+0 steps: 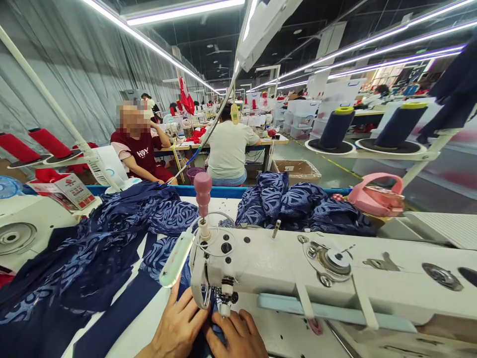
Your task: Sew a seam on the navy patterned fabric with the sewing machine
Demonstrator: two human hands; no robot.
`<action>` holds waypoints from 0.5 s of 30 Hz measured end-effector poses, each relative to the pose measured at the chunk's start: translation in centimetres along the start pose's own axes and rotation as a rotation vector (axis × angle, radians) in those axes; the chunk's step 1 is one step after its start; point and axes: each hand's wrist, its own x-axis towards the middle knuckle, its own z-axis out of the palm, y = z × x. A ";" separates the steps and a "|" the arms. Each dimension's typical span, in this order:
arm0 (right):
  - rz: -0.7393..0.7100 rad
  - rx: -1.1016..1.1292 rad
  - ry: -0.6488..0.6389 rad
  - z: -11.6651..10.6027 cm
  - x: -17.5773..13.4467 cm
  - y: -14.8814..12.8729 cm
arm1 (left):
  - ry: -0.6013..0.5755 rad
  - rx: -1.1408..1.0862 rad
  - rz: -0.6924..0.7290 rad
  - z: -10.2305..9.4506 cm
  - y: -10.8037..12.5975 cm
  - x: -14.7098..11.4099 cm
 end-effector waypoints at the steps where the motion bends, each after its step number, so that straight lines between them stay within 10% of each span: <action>1: -0.011 -0.035 -0.003 0.4 -0.1 0.1 | 0.000 -0.007 -0.010 0.1 0.1 0.2; 15: -0.021 0.080 -0.003 -2.3 1.8 -0.5 | -0.188 -0.144 0.026 -1.8 -1.7 0.5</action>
